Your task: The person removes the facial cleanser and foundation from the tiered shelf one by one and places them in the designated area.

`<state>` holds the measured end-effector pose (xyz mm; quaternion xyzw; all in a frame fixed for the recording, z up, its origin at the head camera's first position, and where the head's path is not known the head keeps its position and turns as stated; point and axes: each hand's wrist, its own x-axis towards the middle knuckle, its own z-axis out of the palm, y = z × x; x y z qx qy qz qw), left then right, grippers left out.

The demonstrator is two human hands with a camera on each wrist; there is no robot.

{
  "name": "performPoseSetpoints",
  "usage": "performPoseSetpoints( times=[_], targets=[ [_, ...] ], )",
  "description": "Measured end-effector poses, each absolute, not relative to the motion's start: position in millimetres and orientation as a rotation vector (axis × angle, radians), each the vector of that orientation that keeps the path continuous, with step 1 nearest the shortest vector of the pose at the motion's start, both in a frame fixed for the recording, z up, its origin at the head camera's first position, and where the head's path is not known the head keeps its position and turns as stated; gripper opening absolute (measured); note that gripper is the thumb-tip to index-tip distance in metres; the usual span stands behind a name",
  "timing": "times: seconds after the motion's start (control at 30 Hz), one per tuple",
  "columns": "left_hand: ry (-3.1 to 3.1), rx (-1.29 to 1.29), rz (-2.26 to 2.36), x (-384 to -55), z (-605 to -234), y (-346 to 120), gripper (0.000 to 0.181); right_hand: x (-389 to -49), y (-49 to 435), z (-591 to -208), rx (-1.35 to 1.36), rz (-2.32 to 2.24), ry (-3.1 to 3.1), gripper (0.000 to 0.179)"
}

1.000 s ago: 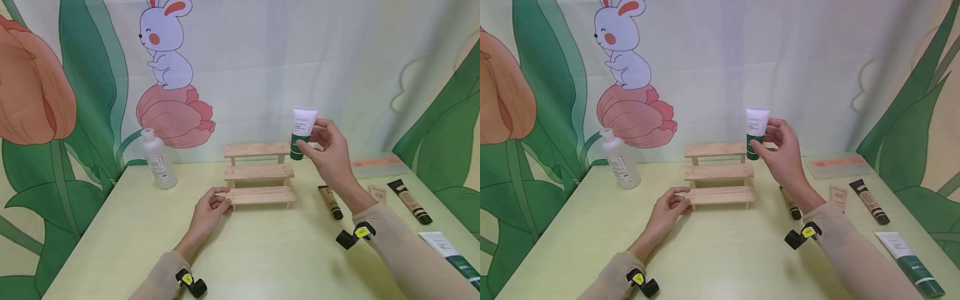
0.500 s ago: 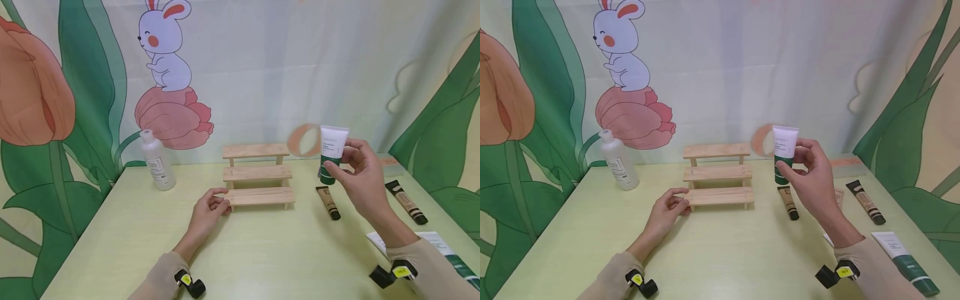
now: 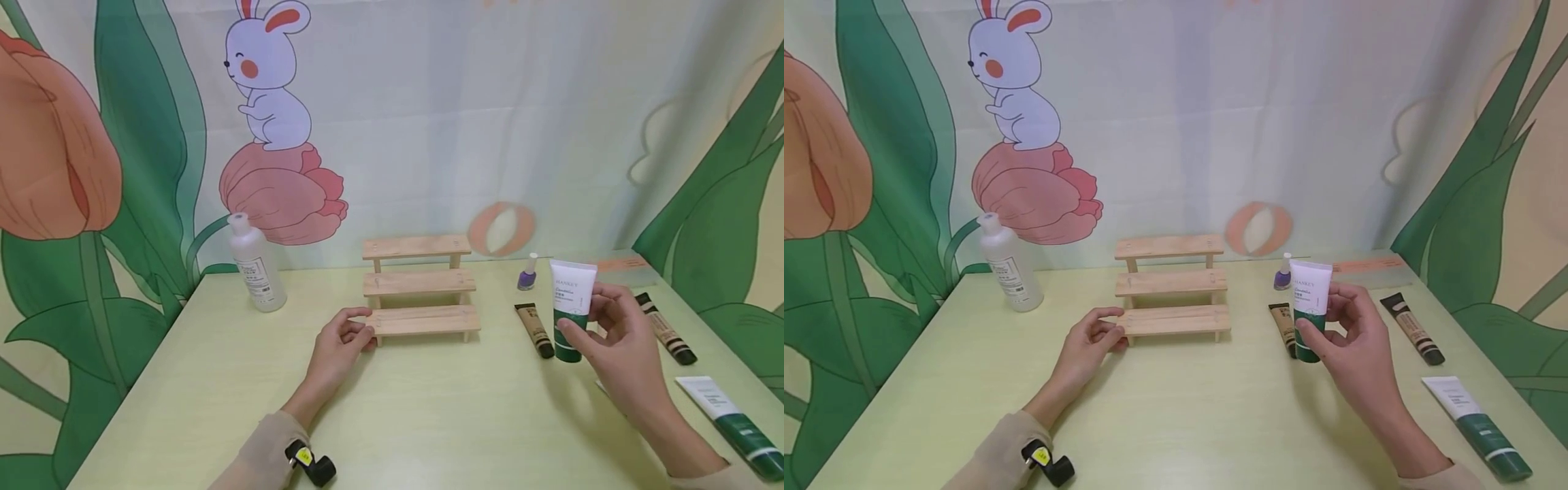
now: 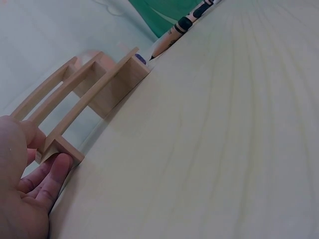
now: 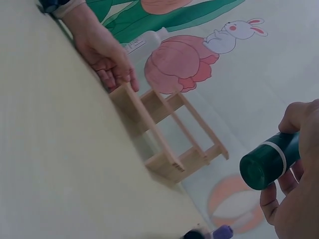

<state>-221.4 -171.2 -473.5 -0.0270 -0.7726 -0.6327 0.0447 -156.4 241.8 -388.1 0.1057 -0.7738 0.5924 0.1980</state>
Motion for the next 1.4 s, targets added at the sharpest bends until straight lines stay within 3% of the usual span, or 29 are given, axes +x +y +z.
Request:
performPoseSetpoints(
  times=[0.27, 0.57, 1.4],
  targets=[
    [-2.341, -0.097, -1.947, -222, -473, -172, 0.032, -135, 248, -416, 0.157, 1.522, -2.382, 0.051],
    [-2.356, -0.1, -1.95, -222, -475, -173, 0.032, -123, 255, -440, -0.101, 1.393, -2.677, 0.067],
    [-2.348, -0.118, -1.946, -222, -474, -173, 0.033, -130, 265, -442, -0.233, 1.314, -3.016, 0.08]
  ],
)
